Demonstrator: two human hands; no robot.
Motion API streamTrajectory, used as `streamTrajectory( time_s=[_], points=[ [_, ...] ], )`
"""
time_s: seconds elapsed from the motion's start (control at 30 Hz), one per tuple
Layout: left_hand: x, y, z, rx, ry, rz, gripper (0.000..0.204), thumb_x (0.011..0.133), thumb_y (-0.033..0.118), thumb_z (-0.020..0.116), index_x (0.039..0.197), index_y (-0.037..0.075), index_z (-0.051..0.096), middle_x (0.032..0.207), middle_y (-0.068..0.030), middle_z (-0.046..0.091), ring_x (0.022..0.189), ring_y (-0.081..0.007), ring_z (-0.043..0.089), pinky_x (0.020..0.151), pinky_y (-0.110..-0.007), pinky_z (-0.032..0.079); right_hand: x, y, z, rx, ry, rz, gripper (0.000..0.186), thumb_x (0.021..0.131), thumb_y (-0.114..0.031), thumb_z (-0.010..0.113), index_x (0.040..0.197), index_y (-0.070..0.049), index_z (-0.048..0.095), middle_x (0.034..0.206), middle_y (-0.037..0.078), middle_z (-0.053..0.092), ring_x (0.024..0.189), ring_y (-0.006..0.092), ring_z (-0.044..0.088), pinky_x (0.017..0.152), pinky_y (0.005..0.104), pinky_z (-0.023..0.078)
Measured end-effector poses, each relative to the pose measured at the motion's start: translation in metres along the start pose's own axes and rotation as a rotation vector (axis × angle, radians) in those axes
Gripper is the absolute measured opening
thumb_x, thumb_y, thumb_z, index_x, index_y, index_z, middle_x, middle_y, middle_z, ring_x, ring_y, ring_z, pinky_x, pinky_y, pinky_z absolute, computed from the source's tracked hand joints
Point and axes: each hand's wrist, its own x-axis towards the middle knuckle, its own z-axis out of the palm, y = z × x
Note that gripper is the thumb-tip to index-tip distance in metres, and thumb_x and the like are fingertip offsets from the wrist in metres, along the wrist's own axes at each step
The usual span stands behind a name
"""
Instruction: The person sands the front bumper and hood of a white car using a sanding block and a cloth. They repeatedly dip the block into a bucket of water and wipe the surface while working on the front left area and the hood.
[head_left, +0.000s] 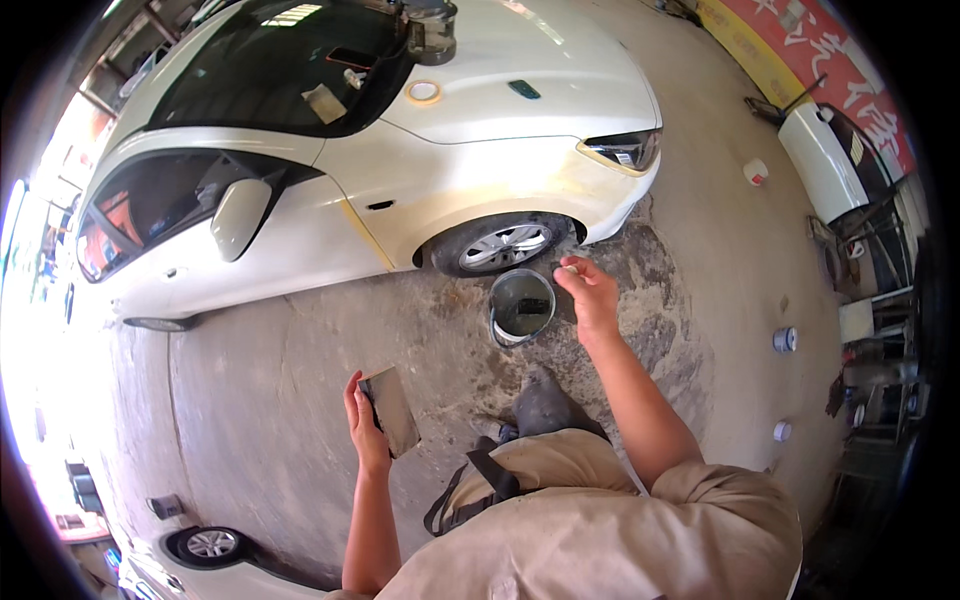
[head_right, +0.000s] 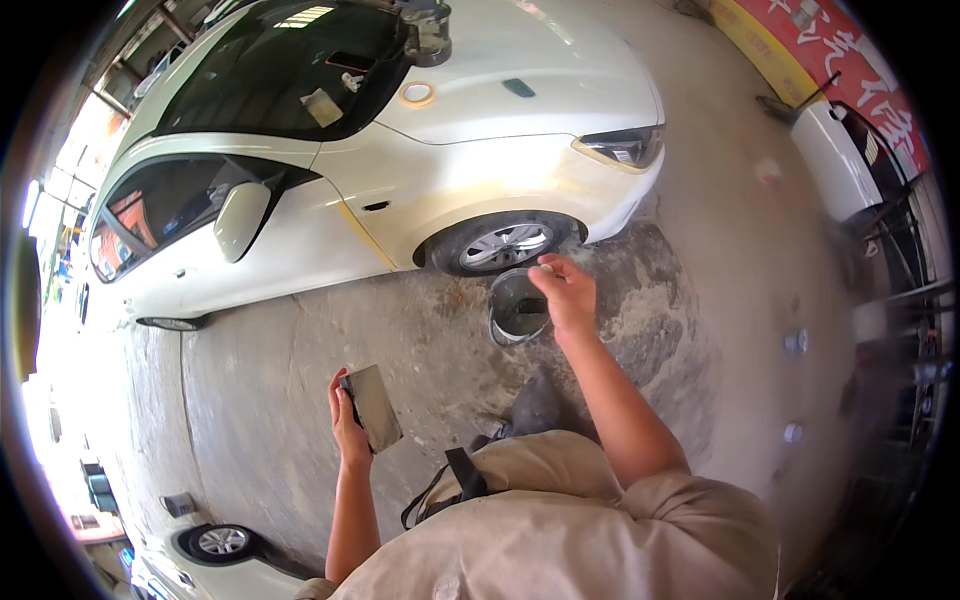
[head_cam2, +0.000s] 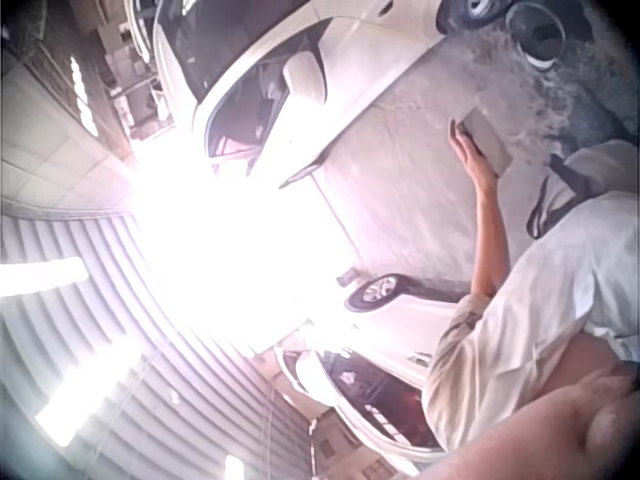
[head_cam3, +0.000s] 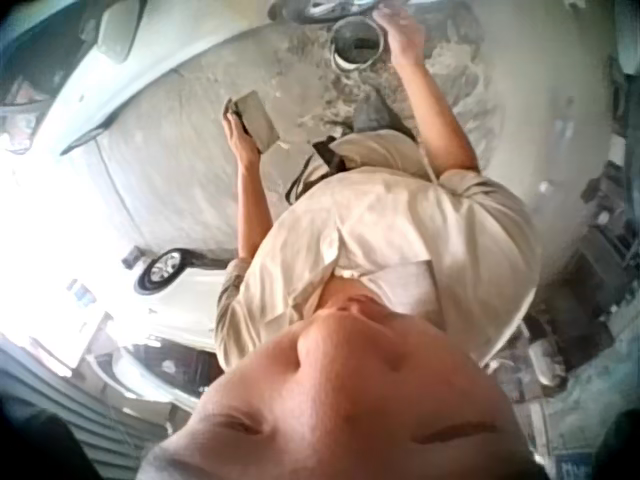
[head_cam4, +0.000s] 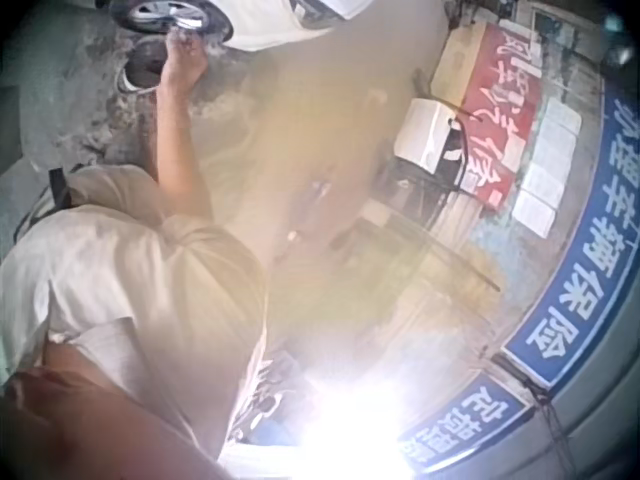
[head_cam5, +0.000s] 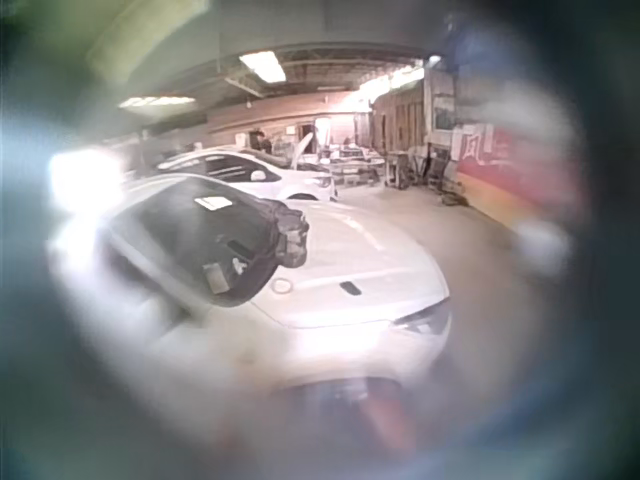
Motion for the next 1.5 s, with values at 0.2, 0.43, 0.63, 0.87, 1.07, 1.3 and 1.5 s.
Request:
streamTrajectory(
  time_s=[0.2,0.43,0.63,0.87,1.07,1.3,1.5],
  points=[
    [0.027,0.020,0.001,0.052,0.063,0.029,0.043,0.117,0.037,0.039,0.153,0.015,0.048,0.136,-0.0050,0.057,0.119,-0.0155,0.055,0.103,-0.031,0.046,0.082,0.079,-0.021,-0.032,0.170,0.169,0.016,0.084,-0.012,0.083,0.091,-0.002,0.074,0.133,0.009,0.070,0.114,0.0147,0.064,0.102,0.0312,0.045],
    [0.044,0.053,0.031,0.125,0.099,-0.016,0.043,0.117,0.038,0.038,0.153,0.017,0.048,0.135,-0.0053,0.057,0.119,-0.0178,0.056,0.101,-0.034,0.049,0.222,0.207,-0.068,-0.268,0.261,0.575,0.108,0.072,-0.007,0.077,0.168,-0.009,0.028,0.150,0.025,0.057,0.135,0.0245,0.058,0.109,0.0350,0.044],
    [0.069,0.062,0.048,0.082,0.114,-0.004,0.047,0.116,0.041,0.039,0.151,0.012,0.050,0.140,-0.0073,0.058,0.124,-0.0208,0.057,0.104,-0.037,0.050,0.169,0.278,-0.129,-0.289,0.065,0.513,0.076,0.083,-0.016,0.076,0.154,-0.004,0.053,0.130,0.011,0.070,0.111,0.0186,0.066,0.094,0.0388,0.051],
    [0.135,0.041,0.103,-0.110,-0.093,-0.403,0.066,0.111,0.056,0.039,0.143,0.001,0.056,0.122,-0.0220,0.071,0.104,-0.0362,0.071,0.094,-0.048,0.058,0.090,0.271,-0.168,-0.054,0.214,0.715,0.045,0.098,-0.047,0.066,0.128,-0.013,0.070,0.119,0.001,0.073,0.092,0.0154,0.068,0.086,0.0345,0.052],
    [0.180,0.040,0.197,-0.010,-0.492,-0.636,0.072,0.112,0.058,0.030,0.146,0.000,0.053,0.121,-0.0267,0.069,0.103,-0.0380,0.071,0.092,-0.049,0.058,0.055,0.170,-0.048,0.198,-0.109,0.480,0.039,0.106,-0.037,0.057,0.130,-0.011,0.072,0.119,0.006,0.075,0.100,0.0173,0.071,0.090,0.0343,0.053],
    [0.215,0.025,0.287,-0.007,-1.104,-0.696,0.075,0.113,0.058,0.024,0.146,-0.003,0.053,0.126,-0.0219,0.070,0.109,-0.0348,0.071,0.095,-0.047,0.058,0.043,0.091,0.028,0.631,-0.178,0.089,0.049,0.114,-0.041,0.047,0.149,-0.007,0.056,0.133,0.004,0.067,0.121,0.0145,0.061,0.101,0.0328,0.048],
    [0.272,-0.039,0.299,0.020,-1.255,-0.958,0.059,0.114,0.048,0.039,0.144,0.001,0.057,0.128,-0.0138,0.071,0.112,-0.0260,0.071,0.096,-0.045,0.059,0.039,0.118,0.049,0.616,0.206,0.023,0.049,0.116,-0.033,0.041,0.156,-0.004,0.046,0.141,0.005,0.062,0.128,0.0158,0.058,0.108,0.0347,0.045]
  ],
)
